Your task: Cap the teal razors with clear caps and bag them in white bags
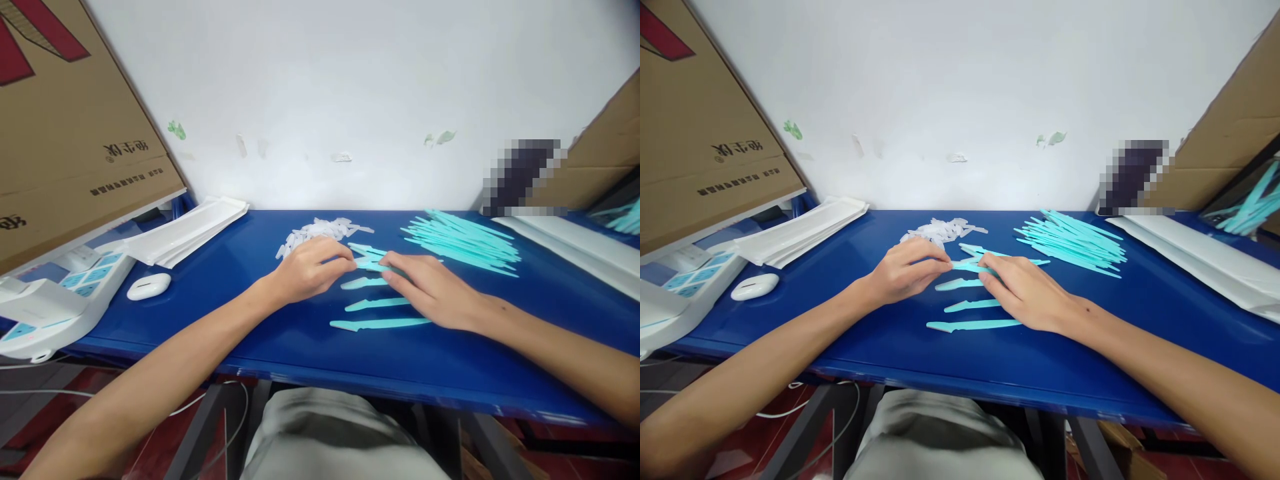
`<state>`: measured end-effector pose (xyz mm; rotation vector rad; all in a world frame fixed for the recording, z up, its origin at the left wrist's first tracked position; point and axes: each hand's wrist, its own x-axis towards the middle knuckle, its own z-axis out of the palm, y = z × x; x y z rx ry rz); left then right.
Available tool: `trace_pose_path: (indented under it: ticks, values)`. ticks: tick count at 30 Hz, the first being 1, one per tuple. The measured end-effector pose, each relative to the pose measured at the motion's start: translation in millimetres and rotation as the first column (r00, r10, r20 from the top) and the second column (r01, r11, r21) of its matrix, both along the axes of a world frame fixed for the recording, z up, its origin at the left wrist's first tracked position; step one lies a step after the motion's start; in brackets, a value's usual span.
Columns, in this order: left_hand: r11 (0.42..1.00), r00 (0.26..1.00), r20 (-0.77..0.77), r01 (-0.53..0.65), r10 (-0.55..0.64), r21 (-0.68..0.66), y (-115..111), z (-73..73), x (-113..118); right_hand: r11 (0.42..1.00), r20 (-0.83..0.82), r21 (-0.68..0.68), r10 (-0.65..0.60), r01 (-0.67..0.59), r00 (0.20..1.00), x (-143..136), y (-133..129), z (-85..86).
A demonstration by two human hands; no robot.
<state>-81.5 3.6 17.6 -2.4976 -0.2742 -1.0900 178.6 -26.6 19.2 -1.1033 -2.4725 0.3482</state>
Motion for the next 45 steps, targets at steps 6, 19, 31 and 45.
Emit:
trace_pose_path:
  ticks: [6,19,31,45]
  values:
    - [1.000,0.999,0.021,0.030,-0.030,0.000,-2,-1.1,7,1.000,-0.019,0.004,0.028,-0.028,0.999,-3,-5,-1.5]
    - [0.981,0.965,-0.244,-0.136,0.099,-0.139,1,11.7,-10,0.998,0.049,0.054,-0.046,0.044,0.998,2,-4,7.2]
    - [0.979,0.940,-0.330,-0.138,0.082,-0.150,4,11.4,-11,0.972,0.188,0.234,-0.025,-0.021,0.982,12,-5,11.0]
    - [0.885,0.899,-0.264,-0.408,0.348,-0.223,20,12.8,-27,0.917,0.232,0.331,-0.308,0.222,0.923,31,30,-1.0]
